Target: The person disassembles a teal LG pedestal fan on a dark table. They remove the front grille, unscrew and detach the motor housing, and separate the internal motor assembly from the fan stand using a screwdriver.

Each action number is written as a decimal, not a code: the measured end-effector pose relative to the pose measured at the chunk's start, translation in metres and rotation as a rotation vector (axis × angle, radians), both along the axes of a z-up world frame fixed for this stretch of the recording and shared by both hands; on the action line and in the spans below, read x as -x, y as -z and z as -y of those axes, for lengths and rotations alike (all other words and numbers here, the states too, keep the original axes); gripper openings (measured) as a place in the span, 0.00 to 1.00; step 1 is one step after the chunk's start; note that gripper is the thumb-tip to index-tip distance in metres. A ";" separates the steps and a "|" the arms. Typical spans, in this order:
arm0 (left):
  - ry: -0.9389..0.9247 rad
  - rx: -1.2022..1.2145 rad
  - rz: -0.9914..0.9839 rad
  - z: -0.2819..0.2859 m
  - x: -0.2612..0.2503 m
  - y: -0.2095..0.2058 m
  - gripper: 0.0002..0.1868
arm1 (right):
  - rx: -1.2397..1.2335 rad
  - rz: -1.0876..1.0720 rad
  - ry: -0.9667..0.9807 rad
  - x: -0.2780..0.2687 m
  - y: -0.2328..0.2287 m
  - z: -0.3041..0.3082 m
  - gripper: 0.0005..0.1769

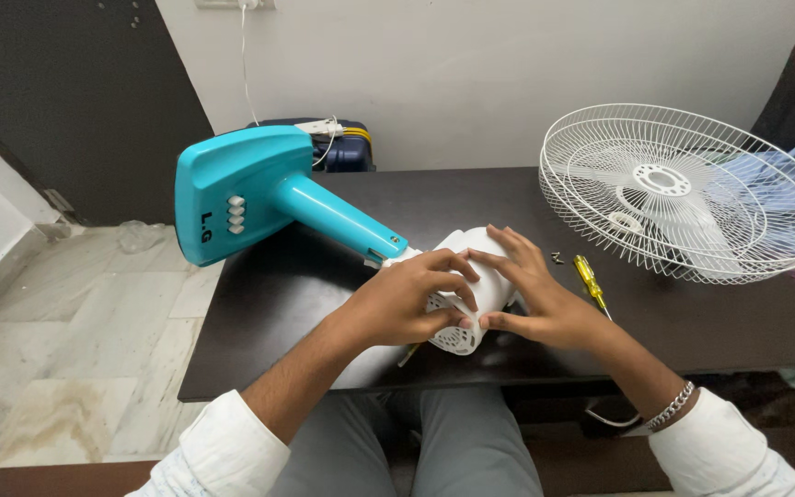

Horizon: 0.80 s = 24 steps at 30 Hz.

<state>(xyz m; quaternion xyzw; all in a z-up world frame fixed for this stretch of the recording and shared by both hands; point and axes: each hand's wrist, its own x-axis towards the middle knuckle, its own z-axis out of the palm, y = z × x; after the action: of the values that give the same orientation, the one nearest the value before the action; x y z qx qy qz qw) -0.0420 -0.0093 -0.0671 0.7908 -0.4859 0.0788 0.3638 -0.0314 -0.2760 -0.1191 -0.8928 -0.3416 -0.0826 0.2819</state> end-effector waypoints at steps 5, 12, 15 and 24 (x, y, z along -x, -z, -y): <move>-0.064 -0.052 -0.018 0.000 0.004 -0.001 0.09 | -0.095 -0.030 0.025 0.005 -0.002 -0.003 0.46; -0.127 0.021 0.094 -0.007 0.011 0.012 0.17 | -0.166 -0.022 0.060 0.010 0.000 -0.008 0.44; -0.203 0.068 0.163 -0.011 0.019 0.021 0.26 | -0.149 0.020 0.108 0.013 0.001 -0.012 0.43; -0.365 0.080 0.060 -0.024 0.048 0.043 0.40 | -0.130 0.109 0.266 0.042 0.011 -0.048 0.44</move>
<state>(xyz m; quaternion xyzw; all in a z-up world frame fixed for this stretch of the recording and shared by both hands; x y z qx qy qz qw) -0.0900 0.0148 -0.1099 0.8480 -0.3416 0.1861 0.3599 -0.0737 -0.2285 -0.1298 -0.9041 -0.2291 -0.1897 0.3068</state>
